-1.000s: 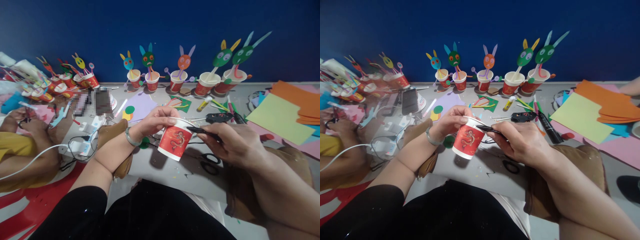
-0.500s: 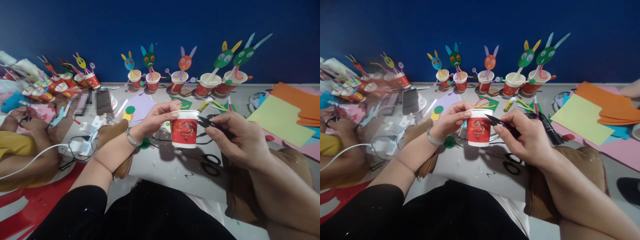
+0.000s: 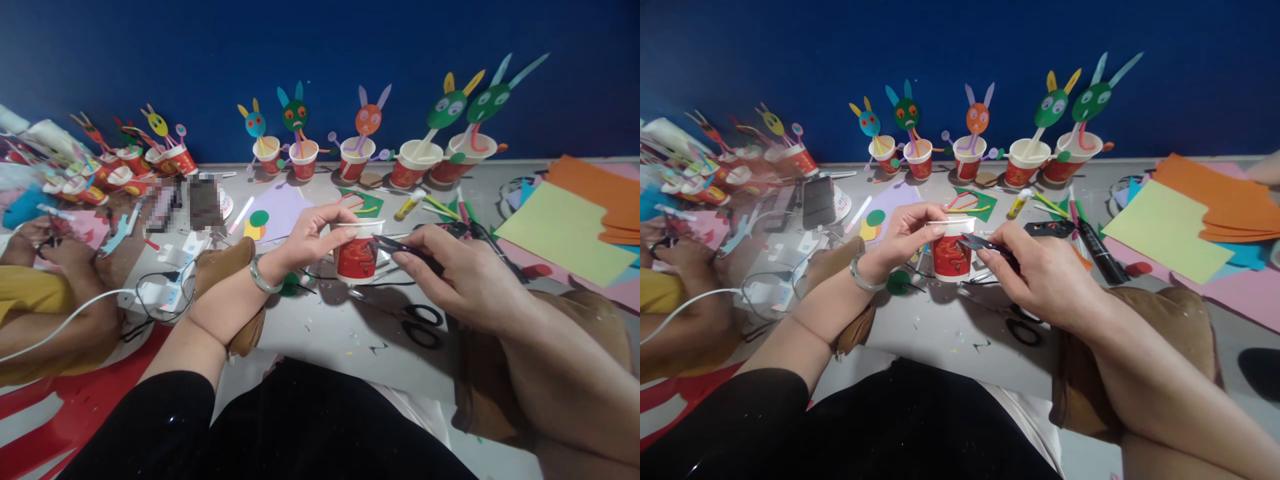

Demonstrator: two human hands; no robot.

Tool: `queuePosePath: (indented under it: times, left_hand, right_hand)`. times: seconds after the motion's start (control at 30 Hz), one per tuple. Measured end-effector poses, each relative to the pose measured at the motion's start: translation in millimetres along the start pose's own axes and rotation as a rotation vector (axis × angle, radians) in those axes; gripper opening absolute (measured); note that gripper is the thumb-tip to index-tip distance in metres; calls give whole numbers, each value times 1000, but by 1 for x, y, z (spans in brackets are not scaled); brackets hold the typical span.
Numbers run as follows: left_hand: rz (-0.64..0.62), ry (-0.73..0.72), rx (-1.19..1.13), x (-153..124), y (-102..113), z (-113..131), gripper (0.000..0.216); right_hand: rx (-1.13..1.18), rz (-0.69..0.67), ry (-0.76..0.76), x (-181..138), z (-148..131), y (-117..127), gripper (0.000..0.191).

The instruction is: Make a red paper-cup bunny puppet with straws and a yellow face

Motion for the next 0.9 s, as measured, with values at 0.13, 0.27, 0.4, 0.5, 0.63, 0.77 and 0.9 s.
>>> queuePosePath:
  times: [0.13,0.27,0.4,0.5,0.63,0.77,0.9]
  left_hand:
    - [-62,10,10,1,-1,0,52]
    - [-93,18,-7,1,-2,1,56]
    - [-111,36,-25,1,-3,3,56]
    - [-105,71,-31,1,-3,4,57]
    - [-107,53,-51,0,-3,3,57]
    - [-120,38,-60,0,-4,3,57]
    - [-115,41,-60,0,-4,3,56]
  right_hand:
    - [42,-95,-5,0,-1,3,33]
    - [136,-210,-38,5,-4,9,31]
    - [181,-234,-56,7,-3,11,34]
    - [212,-238,-72,8,-4,10,43]
    - [259,-247,-114,12,-11,14,61]
    - [286,-280,-159,14,-14,16,71]
    - [301,-272,-151,11,-6,11,73]
Point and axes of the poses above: each hand's wrist, its own x-axis towards the middle knuckle, its own y-axis out of the back of the hand, z = x × y, the point moved 3 cm from there along x, towards the middle knuckle, and after that the axes turned 13 degrees about -x, right-handed, at the moved point
